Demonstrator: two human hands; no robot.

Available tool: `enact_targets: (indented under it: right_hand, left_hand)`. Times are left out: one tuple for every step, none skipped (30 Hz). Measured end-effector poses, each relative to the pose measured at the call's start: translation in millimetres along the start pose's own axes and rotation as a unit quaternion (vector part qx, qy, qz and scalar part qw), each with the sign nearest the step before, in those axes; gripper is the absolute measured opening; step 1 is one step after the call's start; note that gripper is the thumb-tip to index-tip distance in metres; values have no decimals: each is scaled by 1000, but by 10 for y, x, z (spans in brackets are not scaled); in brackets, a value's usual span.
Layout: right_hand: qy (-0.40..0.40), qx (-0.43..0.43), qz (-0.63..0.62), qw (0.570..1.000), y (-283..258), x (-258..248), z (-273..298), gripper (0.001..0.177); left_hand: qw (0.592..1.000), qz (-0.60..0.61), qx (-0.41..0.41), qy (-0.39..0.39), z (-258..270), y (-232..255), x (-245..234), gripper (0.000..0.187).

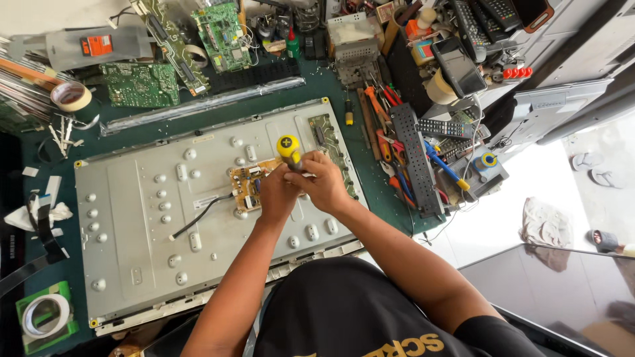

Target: The person uses a screwdriver to remove screws from a circuit board mounted on the back of a disassembled television. They lift the circuit board off the chassis, flip it over to inspect both sides, and then place it on the workbench. Finally, the person lifts the television screen and sets it upright on the table.

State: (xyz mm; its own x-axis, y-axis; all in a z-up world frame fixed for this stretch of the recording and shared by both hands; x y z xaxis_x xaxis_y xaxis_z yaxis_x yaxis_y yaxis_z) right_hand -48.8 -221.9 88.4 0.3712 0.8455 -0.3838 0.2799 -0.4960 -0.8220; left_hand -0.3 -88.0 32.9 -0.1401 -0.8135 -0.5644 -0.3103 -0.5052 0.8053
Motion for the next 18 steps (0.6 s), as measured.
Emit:
enact_targets:
  right_hand:
    - [14,-7,-17,1000,9,-38,18,15]
    - [15,-4,-18,1000,15,-58,12,15]
    - [-5,-34,-30,999,-19,-60,-18,13]
    - [-26,-64,-42,997,-51,-61,-44,11]
    - [-27,-60,-44,997,-154,-121,-82,11]
    - [-40,-45,-46,997,-235,-149,-119,17]
    - [-58,-28,-51,997,-323,-139,-112,25]
    - [-63,-21,-55,996,-202,-119,-112,25]
    - [-63,-46,-41,996,-127,-105,-131,27]
    - [-62,-71,-28,995,-58,-86,-149,30]
    - [-68,-69,-32,995,-79,-74,-126,30]
    - [-61,-76,-36,995,-119,-85,-106,23]
    - [-52,-87,-38,994,-158,-113,-143,18]
    - [-55,-89,-41,994,-185,-100,-163,18]
    - [-44,-92,-32,994,-207,-128,-148,16]
    - [-32,-94,-23,995,-226,-158,-133,14]
    - [-32,-95,-22,995,-252,-169,-139,14]
    - [-38,-90,-39,994,-271,-176,-147,10]
  left_hand:
    - [999,-9,-22,-24,18,-46,68,23]
    - [999,-10,-22,-27,63,-64,72,23]
    - [996,-38,-25,-77,83,-81,170,32]
    - [989,-65,-27,-127,110,-107,266,42]
    - [989,-66,-30,-130,98,-101,255,42]
    - [990,-78,17,-119,85,-27,225,35]
    - [988,-91,58,-107,139,12,174,29]
    - [988,-93,49,-110,106,-24,177,29]
    - [986,-119,81,-89,63,2,144,16]
    - [981,-146,112,-68,23,28,110,4]
    - [981,-149,105,-67,65,1,112,4]
    - [985,-116,100,-77,110,-14,122,8]
    - [988,-83,100,-85,90,-7,129,15]
    - [988,-85,98,-80,74,14,67,15]
    - [990,-37,83,-105,92,26,61,17]
    - [989,12,67,-128,111,41,60,21]
    - [989,13,67,-128,114,51,75,21]
    - [991,-16,65,-116,110,53,79,19]
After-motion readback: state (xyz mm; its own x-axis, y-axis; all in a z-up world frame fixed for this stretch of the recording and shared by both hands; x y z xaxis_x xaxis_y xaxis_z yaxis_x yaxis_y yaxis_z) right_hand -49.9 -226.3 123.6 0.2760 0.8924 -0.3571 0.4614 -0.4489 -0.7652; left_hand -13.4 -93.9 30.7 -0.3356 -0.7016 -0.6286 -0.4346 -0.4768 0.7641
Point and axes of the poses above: each hand's wrist, its own z-axis away from the middle knuckle, its own x-axis out of the palm, y = z × x, the point moved 8 cm from there along -z, towards the middle knuckle, and after that the axes turned 2 degrees about -x, right-handed, at the moved point
